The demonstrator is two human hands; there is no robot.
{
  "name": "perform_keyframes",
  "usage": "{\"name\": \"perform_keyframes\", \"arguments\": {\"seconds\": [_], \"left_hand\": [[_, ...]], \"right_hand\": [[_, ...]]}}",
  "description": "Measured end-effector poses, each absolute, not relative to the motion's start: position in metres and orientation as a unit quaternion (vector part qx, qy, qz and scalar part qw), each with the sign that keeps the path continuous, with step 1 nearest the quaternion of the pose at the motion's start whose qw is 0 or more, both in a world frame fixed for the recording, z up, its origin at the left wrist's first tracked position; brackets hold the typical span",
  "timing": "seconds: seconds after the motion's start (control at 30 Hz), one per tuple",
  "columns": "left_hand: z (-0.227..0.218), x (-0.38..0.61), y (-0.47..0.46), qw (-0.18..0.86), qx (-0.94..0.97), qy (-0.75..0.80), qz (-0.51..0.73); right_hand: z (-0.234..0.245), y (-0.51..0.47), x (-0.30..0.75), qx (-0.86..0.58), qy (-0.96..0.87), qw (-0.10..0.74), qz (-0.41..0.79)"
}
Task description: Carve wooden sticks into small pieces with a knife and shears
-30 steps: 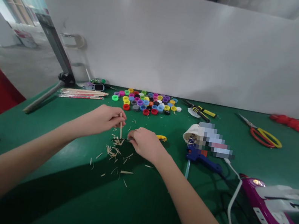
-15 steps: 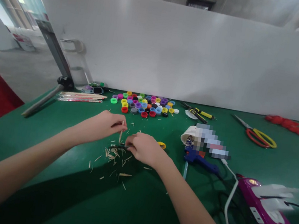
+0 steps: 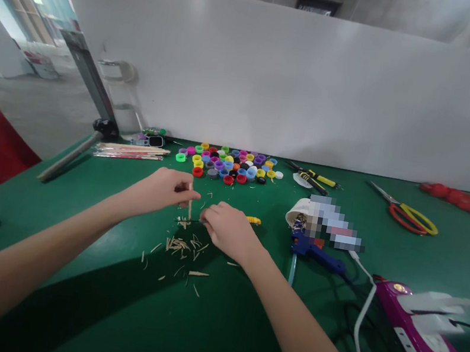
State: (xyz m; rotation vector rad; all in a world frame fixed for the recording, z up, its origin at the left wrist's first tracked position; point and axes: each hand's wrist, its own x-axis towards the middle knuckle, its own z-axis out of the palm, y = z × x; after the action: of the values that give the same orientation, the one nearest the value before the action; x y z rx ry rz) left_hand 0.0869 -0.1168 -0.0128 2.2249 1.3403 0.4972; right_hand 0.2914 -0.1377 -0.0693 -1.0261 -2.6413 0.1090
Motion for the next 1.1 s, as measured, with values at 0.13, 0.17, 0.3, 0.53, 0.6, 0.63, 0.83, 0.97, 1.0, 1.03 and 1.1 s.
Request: {"name": "perform_keyframes", "arguments": {"seconds": [0.13, 0.17, 0.3, 0.53, 0.6, 0.63, 0.83, 0.97, 1.0, 1.03, 1.1], "left_hand": [[-0.014, 0.086, -0.117, 0.247, 0.806, 0.506, 0.182], [-0.014, 0.086, -0.117, 0.244, 0.805, 0.509, 0.183], [-0.016, 0.088, -0.118, 0.216, 0.801, 0.525, 0.192], [-0.018, 0.091, -0.117, 0.21, 0.795, 0.534, 0.196], [-0.017, 0.091, -0.118, 0.23, 0.795, 0.526, 0.197], [-0.016, 0.091, -0.118, 0.238, 0.796, 0.521, 0.196], [-0.014, 0.091, -0.119, 0.264, 0.81, 0.49, 0.184], [-0.014, 0.092, -0.121, 0.256, 0.817, 0.486, 0.176], [-0.014, 0.092, -0.121, 0.249, 0.82, 0.486, 0.174], [-0.013, 0.092, -0.121, 0.24, 0.822, 0.487, 0.172], [-0.012, 0.093, -0.121, 0.224, 0.825, 0.491, 0.168]], "right_hand": [[-0.07, -0.14, 0.29, -0.361, -0.922, 0.142, 0.014], [-0.07, -0.14, 0.29, -0.362, -0.922, 0.139, 0.01], [-0.067, -0.141, 0.289, -0.367, -0.921, 0.131, 0.002], [-0.066, -0.142, 0.289, -0.366, -0.922, 0.124, -0.009], [-0.066, -0.142, 0.289, -0.366, -0.923, 0.12, -0.014], [-0.067, -0.142, 0.288, -0.367, -0.923, 0.118, -0.019], [-0.067, -0.139, 0.281, -0.386, -0.917, 0.091, -0.031], [-0.068, -0.138, 0.28, -0.389, -0.917, 0.091, -0.003], [-0.068, -0.138, 0.281, -0.387, -0.917, 0.096, 0.002], [-0.068, -0.138, 0.282, -0.382, -0.919, 0.101, 0.006], [-0.07, -0.139, 0.285, -0.367, -0.924, 0.109, 0.01]]}}
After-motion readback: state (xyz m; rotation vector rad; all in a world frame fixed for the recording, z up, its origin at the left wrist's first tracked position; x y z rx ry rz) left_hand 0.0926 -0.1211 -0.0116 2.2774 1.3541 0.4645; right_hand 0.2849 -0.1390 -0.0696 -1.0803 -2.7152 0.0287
